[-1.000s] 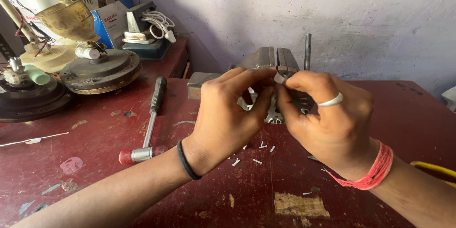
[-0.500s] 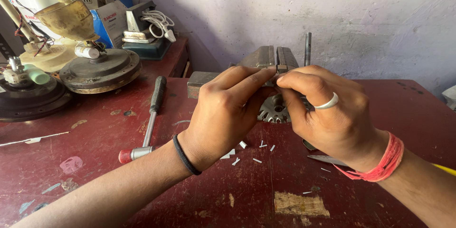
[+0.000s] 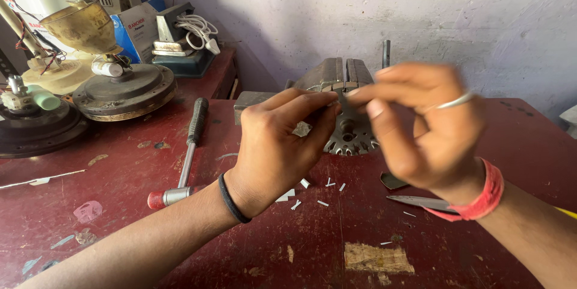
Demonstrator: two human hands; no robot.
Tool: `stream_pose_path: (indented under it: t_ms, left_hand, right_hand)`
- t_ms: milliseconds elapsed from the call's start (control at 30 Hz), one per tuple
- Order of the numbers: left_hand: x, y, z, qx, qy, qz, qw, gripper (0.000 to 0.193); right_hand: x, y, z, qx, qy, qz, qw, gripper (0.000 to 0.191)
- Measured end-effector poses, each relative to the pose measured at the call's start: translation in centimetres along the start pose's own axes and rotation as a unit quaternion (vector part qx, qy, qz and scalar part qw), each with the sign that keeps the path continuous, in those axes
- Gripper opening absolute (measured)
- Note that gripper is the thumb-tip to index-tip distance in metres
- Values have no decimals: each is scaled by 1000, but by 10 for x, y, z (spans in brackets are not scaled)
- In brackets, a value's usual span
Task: The person cuts small white plastic strips with scissors and inserts them into the slots of a motor rotor held in a bench vise. The person repeatedly cuts, folds, and places the strips into the rotor slots.
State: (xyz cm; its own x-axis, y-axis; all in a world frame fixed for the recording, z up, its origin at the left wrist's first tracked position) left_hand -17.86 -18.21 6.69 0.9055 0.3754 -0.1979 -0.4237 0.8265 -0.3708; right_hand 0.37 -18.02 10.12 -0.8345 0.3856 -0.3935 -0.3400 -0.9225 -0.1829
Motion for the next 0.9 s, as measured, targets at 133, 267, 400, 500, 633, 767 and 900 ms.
stream_pose_path:
  t_ms: [133,267,400,500,633,767,900]
  left_hand:
    - [0,2,0,-11,0,-15,1000,14]
    - [4,1,-2,-24,0,-26,999,13]
    - [11,2,-3,-54,2,-22,998,11]
    - [14,1,-3,-61,-14,-13,998,10]
    - [17,-6,0,-14,-49,49,997,13]
    - [22,1,5,-50,-57,60,995,8]
    - [24,2,3,-63,-64,45,995,8]
  right_hand:
    - [-8,-49,-34,54,-125,100,986,14]
    - [7,-90,-75,129,-106,68,984,7]
    - [24,-105,-110,191,22,-104,976,16]
    - [30,-108,-120,203,63,-118,970,23]
    - [34,-108,-118,212,72,-113,968,30]
    - [37,-106,-114,210,86,-126,966,35]
    - [37,-104,-113,207,82,-124,967,37]
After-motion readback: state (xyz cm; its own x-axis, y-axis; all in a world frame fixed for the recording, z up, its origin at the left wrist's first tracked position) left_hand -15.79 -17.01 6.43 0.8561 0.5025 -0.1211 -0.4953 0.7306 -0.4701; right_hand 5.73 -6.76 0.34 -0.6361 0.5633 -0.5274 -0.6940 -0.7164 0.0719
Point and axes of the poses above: each hand's wrist, its own z-axis towards the middle knuckle, its own x-axis out of the palm, y = z × x, the point moved 6 cm from there along z, towards the middle knuckle, and after that the axes turned 8 degrees about -x, right-handed, at the moved point
